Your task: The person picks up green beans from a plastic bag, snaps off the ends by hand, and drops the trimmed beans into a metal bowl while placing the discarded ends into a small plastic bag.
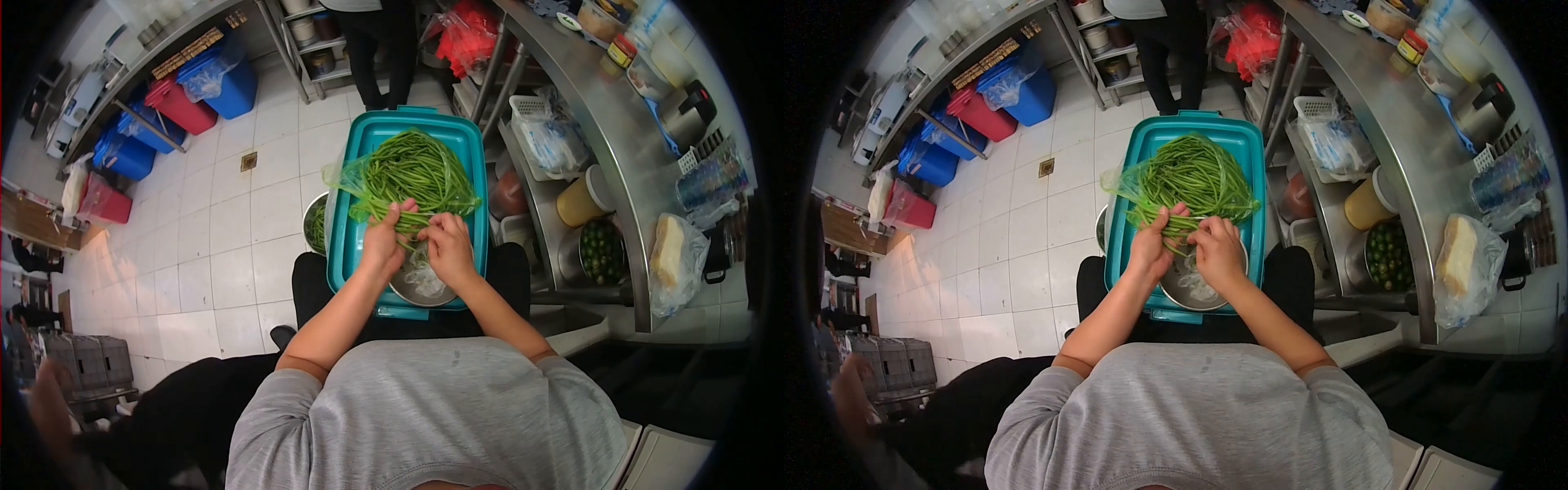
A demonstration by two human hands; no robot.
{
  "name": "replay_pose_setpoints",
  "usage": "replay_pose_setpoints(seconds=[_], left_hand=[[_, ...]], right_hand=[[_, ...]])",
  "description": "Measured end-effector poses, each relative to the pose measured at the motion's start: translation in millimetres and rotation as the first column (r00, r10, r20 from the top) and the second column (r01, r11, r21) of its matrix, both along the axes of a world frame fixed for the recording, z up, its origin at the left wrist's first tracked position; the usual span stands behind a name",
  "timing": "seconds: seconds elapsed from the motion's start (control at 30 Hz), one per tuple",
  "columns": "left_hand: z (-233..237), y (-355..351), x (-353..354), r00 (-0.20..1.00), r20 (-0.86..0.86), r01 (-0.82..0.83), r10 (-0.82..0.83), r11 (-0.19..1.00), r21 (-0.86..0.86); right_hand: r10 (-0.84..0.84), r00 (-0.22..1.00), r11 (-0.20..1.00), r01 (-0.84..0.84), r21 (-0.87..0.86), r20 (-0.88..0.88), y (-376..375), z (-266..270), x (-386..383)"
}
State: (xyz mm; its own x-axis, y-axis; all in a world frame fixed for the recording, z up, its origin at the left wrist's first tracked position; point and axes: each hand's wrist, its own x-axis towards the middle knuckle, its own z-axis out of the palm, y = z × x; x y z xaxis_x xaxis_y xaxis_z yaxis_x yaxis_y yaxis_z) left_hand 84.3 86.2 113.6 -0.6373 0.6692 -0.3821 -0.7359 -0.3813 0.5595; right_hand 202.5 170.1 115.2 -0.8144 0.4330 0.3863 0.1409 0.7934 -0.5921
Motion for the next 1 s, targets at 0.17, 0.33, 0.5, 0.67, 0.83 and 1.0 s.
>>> replay_pose_setpoints(seconds=[0.17,0.33,0.5,0.67,0.83,1.0], left_hand=[[-3,1,0,0.996,-0.026,-0.087,0.087,0.996,-0.002],[-2,2,11,0.987,-0.128,-0.098,0.099,0.995,0.008],[-11,3,13,0.990,-0.114,-0.078,0.083,0.996,0.048],[-8,4,10,1.000,-0.014,0.005,-0.005,0.998,0.061],[-10,1,-4,0.997,-0.013,-0.081,0.081,0.996,0.027],[-3,-1,-9,0.986,-0.091,-0.139,0.143,0.989,0.050]], right_hand=[[-0.041,0.997,0.980,0.027,-0.196,-0.070,-12,6,-2],[-0.107,0.994,0.930,0.089,-0.355,-0.032,-14,-1,-5],[-0.153,0.982,0.894,0.090,-0.440,-0.109,-15,-17,-10],[-0.248,0.945,0.700,0.024,-0.714,-0.212,-21,-26,-10],[-0.141,0.974,0.884,0.043,-0.465,-0.178,-10,-11,-3],[-0.031,0.989,0.979,0.002,-0.203,-0.144,-11,6,1]])
